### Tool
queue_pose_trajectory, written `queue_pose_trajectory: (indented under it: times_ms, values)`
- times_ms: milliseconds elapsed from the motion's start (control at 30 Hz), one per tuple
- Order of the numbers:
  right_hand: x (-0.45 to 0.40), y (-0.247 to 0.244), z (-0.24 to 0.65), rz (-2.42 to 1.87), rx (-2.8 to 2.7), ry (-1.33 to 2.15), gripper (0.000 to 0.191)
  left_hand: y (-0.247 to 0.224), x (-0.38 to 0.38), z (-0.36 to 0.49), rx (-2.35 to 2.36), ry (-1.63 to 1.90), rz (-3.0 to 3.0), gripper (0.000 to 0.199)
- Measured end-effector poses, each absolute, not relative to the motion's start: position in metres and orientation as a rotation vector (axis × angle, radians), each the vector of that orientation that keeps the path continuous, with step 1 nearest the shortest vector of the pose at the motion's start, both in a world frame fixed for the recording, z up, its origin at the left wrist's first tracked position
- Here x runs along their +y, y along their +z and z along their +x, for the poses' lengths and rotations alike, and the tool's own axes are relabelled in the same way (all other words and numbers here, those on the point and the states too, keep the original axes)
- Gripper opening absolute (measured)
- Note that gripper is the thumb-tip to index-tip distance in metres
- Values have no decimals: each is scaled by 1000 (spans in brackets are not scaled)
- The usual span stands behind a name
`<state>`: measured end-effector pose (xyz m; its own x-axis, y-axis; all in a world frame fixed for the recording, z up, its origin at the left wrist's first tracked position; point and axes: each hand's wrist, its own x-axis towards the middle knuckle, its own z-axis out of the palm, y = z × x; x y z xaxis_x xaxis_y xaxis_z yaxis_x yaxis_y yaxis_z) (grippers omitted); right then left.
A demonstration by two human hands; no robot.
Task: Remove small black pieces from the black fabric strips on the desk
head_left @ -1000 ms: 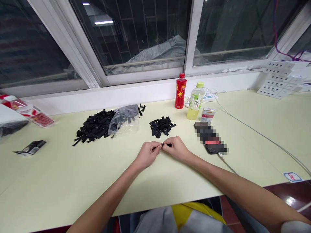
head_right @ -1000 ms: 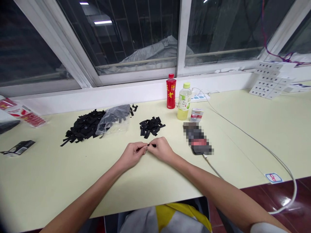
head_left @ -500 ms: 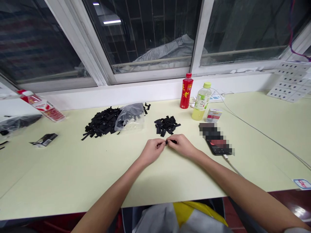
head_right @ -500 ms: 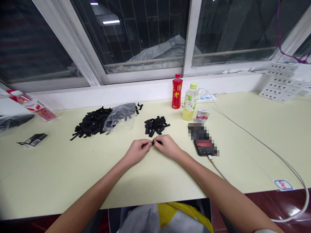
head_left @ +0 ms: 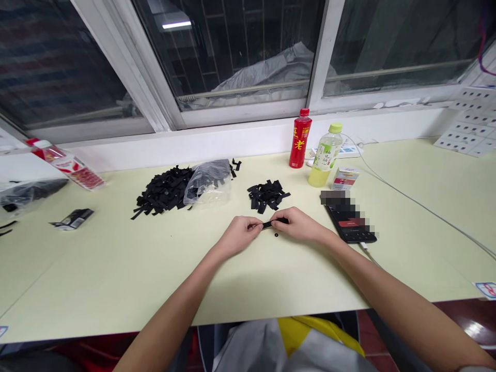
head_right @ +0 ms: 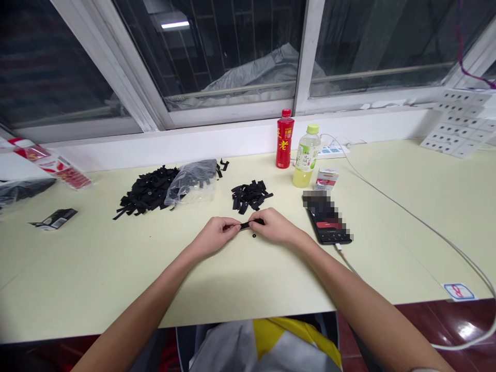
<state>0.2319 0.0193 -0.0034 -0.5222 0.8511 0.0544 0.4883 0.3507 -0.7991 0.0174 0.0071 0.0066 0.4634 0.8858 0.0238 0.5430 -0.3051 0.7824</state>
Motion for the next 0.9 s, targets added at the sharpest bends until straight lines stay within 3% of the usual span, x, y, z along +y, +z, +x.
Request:
queue_pose_trajectory:
  times_ms: [533,900]
  values:
    - [17,2,235,-1106,-2206,1120,20,4,4,23,1220,524,1999,35]
    - [23,6,243,-1191,-2166,1067,34,10,6,17,1203,502,1920,32]
